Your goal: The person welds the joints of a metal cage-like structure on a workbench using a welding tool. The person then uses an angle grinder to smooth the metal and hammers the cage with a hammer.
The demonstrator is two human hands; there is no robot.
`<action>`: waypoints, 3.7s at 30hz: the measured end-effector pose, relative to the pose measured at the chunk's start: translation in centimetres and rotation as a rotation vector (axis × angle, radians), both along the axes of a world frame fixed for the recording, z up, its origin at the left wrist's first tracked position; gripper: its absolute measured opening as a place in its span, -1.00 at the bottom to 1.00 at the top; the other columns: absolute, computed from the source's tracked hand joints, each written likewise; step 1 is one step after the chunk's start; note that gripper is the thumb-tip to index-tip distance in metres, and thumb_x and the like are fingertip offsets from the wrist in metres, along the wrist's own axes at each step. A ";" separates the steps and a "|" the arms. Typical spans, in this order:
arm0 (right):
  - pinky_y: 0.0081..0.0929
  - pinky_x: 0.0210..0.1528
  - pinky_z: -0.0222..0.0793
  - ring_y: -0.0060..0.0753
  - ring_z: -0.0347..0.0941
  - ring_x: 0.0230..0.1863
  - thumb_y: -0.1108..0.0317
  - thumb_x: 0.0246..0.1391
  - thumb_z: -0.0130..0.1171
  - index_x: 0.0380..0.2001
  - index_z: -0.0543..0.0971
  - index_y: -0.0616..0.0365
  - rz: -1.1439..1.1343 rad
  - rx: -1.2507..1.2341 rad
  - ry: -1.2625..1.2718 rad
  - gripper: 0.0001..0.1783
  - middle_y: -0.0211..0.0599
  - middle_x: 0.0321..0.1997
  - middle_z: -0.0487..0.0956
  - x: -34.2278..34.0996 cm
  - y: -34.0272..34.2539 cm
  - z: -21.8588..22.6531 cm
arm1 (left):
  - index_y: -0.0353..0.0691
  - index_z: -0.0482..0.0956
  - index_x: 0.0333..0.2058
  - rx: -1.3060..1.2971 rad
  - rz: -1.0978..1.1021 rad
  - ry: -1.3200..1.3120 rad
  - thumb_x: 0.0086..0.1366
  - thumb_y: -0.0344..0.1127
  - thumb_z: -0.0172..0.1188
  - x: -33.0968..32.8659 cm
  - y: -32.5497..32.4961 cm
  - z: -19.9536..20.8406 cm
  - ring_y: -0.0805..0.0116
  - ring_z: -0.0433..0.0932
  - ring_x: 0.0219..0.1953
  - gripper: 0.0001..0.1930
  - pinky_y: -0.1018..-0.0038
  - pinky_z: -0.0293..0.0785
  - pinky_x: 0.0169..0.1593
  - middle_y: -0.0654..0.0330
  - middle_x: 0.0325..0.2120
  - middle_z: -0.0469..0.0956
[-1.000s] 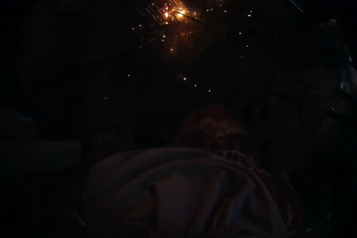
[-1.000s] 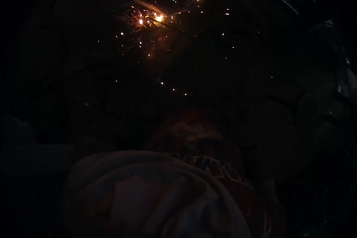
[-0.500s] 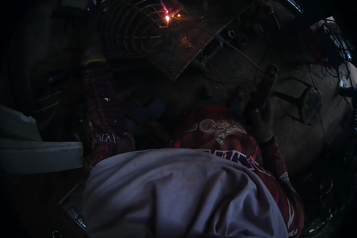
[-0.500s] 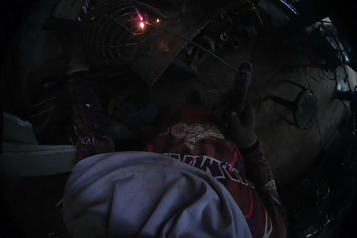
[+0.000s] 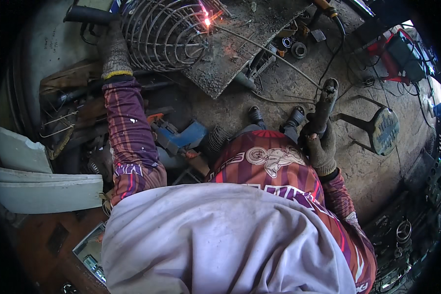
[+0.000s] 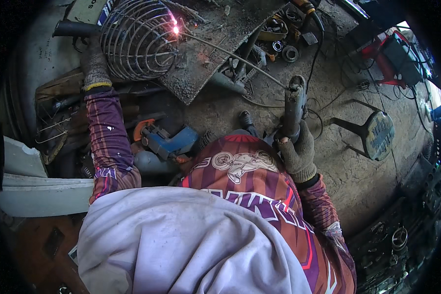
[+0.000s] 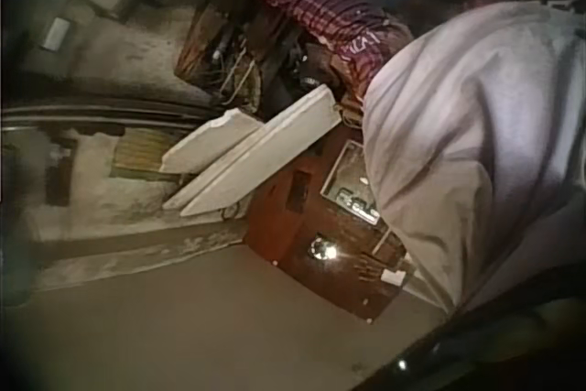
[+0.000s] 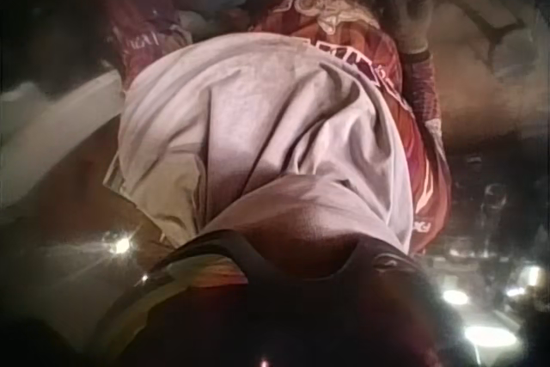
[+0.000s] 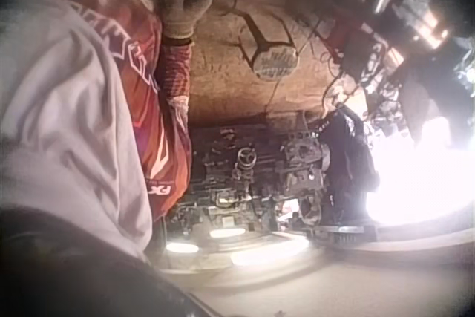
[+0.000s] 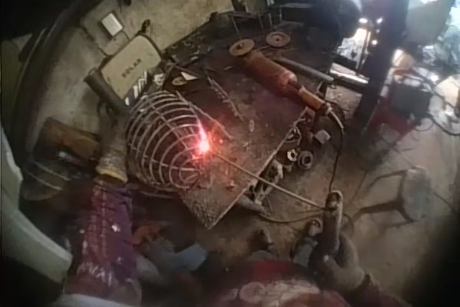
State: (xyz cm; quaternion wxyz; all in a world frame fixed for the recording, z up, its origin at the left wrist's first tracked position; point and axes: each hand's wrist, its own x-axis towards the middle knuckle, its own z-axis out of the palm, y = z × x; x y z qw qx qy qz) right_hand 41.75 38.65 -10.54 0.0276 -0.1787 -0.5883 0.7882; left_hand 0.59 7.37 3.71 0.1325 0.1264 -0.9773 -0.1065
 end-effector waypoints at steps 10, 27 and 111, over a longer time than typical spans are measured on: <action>-0.57 -0.27 0.42 -0.56 0.47 -0.35 0.20 0.18 0.22 0.12 0.37 0.32 -0.016 0.036 0.029 -0.45 -0.36 -0.28 0.54 -0.2 -0.3 -0.5 | -0.45 0.53 0.06 0.418 -0.117 0.102 0.19 0.28 0.21 0.0 -2.7 -1.6 -0.01 0.52 0.07 -0.20 0.25 0.38 0.13 -0.12 -0.02 0.58; -0.62 -0.28 0.30 -0.65 0.39 -0.34 0.08 0.13 0.36 0.12 0.37 0.36 -0.016 0.021 0.148 -0.31 -0.46 -0.33 0.49 -0.9 -0.3 -0.6 | -0.41 0.54 0.06 0.236 -0.266 0.227 0.20 0.24 0.22 -0.3 -4.8 -2.5 0.00 0.52 0.08 -0.25 0.24 0.39 0.13 -0.11 -0.01 0.58; -0.57 -0.34 0.39 -0.63 0.43 -0.30 0.23 0.23 0.18 0.11 0.38 0.27 -0.020 0.193 -0.002 -0.52 -0.44 -0.23 0.52 -0.1 -0.3 -1.7 | -0.35 0.60 -0.02 0.079 -0.334 0.259 0.18 0.33 0.19 -1.1 -5.7 -3.7 0.07 0.62 -0.10 -0.24 0.26 0.50 -0.06 -0.10 -0.14 0.62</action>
